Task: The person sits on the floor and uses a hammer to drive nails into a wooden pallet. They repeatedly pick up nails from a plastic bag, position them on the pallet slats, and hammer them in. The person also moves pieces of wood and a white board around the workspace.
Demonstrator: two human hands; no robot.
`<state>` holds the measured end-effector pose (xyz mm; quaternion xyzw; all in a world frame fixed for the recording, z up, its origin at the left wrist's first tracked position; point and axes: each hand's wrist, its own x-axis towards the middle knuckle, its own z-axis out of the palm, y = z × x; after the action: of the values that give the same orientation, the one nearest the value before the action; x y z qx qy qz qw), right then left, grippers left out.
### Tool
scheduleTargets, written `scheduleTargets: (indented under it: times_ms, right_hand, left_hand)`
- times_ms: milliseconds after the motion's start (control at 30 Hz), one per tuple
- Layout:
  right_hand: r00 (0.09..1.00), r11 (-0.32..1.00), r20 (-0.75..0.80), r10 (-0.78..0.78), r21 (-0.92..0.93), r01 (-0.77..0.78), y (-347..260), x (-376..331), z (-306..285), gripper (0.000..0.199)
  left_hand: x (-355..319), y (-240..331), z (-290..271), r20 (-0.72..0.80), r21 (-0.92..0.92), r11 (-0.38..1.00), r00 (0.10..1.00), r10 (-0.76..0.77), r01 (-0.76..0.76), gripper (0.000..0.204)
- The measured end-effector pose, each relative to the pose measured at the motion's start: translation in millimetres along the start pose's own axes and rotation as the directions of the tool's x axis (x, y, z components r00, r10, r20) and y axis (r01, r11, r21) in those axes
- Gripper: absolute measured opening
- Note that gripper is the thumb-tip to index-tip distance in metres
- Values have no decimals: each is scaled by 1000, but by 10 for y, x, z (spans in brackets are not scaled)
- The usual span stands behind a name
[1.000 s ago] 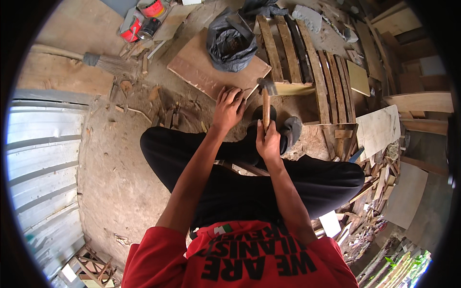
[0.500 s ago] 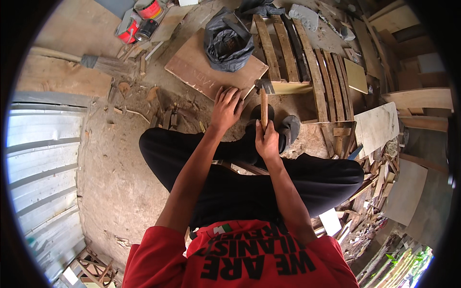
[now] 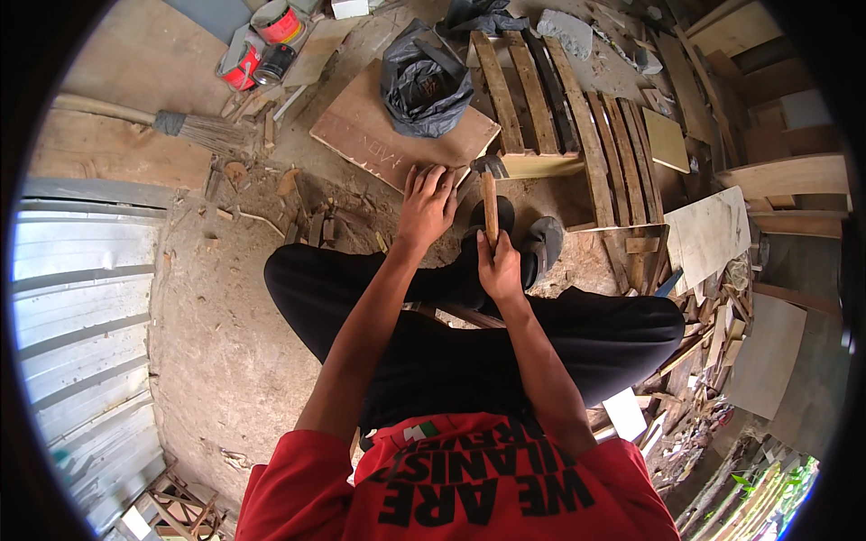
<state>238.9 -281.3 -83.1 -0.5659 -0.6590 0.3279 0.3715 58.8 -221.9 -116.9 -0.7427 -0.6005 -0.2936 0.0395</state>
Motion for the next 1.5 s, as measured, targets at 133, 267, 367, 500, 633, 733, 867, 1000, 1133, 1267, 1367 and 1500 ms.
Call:
scheduleTargets:
  times_ms: [133, 267, 367, 500, 633, 733, 867, 1000, 1133, 1267, 1367, 1500]
  right_hand:
    - [999, 999, 24, 36, -1, -36, -31, 1, -24, 22]
    - [999, 999, 35, 41, -4, -41, -47, -1, -36, 23]
    - [997, 998, 55, 57, 13, -57, -84, 6, -33, 22]
    - [996, 998, 80, 48, 28, -50, -131, 32, -8, 23]
    - [985, 992, 125, 121, -42, -117, -140, 72, 13, 24]
    - [983, 991, 132, 124, -63, -117, -151, 82, 20, 25]
    - [994, 997, 91, 67, -42, -63, -227, 89, 20, 26]
    - [991, 986, 110, 81, -154, -64, -124, 98, 35, 24]
    - [997, 996, 63, 38, -79, -33, -143, 106, 3, 23]
    - [1000, 998, 30, 4, -60, -2, -161, 105, 35, 22]
    - [996, 993, 77, 48, -108, -40, -95, 103, 58, 21]
    - [999, 997, 14, -51, -55, 52, -134, 113, 19, 22]
  left_hand:
    - [46, 6, -7, 9, 7, 1000, 1000, -14, 13, 44]
    - [71, 15, -9, 1, 0, 1000, 1000, -13, 13, 43]
    - [64, 14, -7, -8, 2, 1000, 1000, -6, 6, 43]
    - [32, 12, 2, -13, -20, 1000, 1000, -10, 10, 43]
    - [40, -2, 6, 9, -22, 1000, 1000, -6, 6, 42]
    - [52, 7, -1, 11, -21, 1000, 1000, -12, 12, 43]
    - [77, -8, 7, -18, -31, 1000, 1000, -3, 3, 44]
    - [59, 2, 18, -4, -29, 1000, 1000, -11, 11, 43]
    - [63, -6, 21, -18, -27, 1000, 1000, -9, 9, 44]
    - [72, -18, 29, -27, -45, 999, 1000, 1, -2, 45]
    - [66, 2, 9, 0, -24, 1000, 1000, -7, 7, 44]
    - [63, -12, 12, -8, -23, 1000, 1000, -2, 2, 44]
